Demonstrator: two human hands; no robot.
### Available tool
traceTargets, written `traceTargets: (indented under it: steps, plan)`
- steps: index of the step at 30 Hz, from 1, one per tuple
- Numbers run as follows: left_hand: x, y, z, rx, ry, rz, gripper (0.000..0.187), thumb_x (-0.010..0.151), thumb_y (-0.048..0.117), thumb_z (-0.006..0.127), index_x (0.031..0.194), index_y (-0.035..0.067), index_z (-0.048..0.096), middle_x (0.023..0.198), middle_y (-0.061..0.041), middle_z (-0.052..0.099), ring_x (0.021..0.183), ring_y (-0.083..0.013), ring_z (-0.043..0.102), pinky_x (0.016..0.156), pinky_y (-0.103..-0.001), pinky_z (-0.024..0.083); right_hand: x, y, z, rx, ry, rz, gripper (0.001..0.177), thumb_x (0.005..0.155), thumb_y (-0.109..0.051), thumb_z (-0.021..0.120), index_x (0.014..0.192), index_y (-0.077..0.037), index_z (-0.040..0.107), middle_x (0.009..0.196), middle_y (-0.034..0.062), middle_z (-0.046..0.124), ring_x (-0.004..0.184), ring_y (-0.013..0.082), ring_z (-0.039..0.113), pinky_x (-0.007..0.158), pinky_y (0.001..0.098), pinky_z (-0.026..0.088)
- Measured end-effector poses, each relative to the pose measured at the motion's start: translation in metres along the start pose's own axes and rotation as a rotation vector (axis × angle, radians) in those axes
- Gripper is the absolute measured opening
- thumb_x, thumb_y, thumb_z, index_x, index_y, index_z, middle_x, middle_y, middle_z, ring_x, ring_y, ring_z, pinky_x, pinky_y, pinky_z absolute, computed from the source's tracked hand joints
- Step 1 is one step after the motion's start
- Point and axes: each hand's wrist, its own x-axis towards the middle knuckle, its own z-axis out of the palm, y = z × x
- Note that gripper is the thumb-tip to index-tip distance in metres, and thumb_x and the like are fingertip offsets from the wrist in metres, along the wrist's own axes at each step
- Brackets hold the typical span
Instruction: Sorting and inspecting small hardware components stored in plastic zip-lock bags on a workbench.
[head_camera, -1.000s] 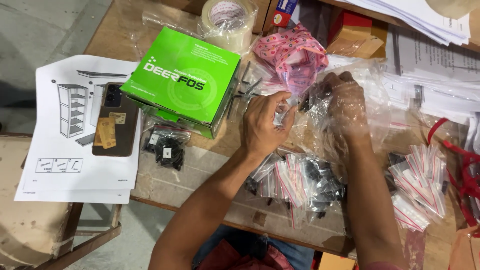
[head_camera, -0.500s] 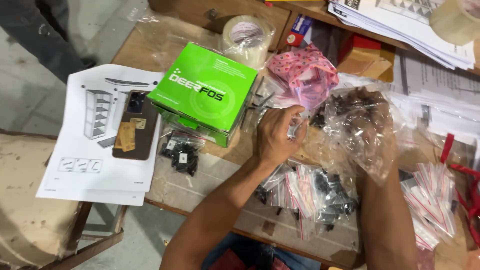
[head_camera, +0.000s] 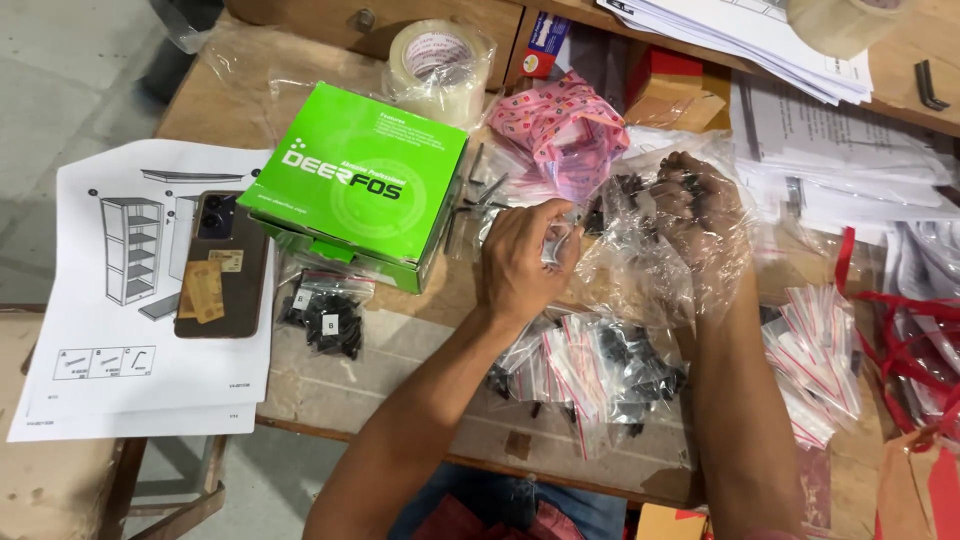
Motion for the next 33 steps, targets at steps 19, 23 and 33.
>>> traceTargets:
  steps: [19, 23, 33]
  plan:
    - [-0.007, 0.001, 0.003, -0.053, 0.012, -0.065, 0.036, 0.087, 0.015, 0.083, 0.117, 0.009, 0.064, 0.09, -0.005, 0.073, 0.08, -0.0221, 0.068, 0.078, -0.038, 0.054, -0.157, 0.05, 0.062, -0.325, 0.027, -0.028, 0.014, 0.103, -0.009, 0.059, 0.102, 0.004, 0.063, 0.077, 0.0058, 0.055, 0.057, 0.0064, 0.042, 0.04, 0.0159, 0.028]
    - [-0.006, 0.008, -0.002, -0.053, -0.083, -0.114, 0.05, 0.082, 0.022, 0.086, 0.123, 0.008, 0.061, 0.086, -0.004, 0.069, 0.079, -0.0216, 0.068, 0.073, -0.038, 0.054, -0.174, 0.068, 0.141, -0.614, 0.031, -0.037, 0.02, 0.103, -0.013, 0.058, 0.107, 0.005, 0.067, 0.068, 0.0008, 0.049, 0.05, 0.003, 0.035, 0.038, 0.0166, 0.023]
    - [-0.003, 0.016, -0.013, -0.025, -0.144, -0.224, 0.056, 0.067, 0.022, 0.091, 0.111, 0.008, 0.06, 0.084, -0.006, 0.066, 0.08, -0.0268, 0.067, 0.071, -0.041, 0.052, -0.116, 0.097, 0.187, -1.006, -0.036, -0.022, 0.023, 0.104, -0.019, 0.06, 0.106, 0.003, 0.067, 0.067, -0.002, 0.048, 0.051, 0.0033, 0.035, 0.041, 0.021, 0.024]
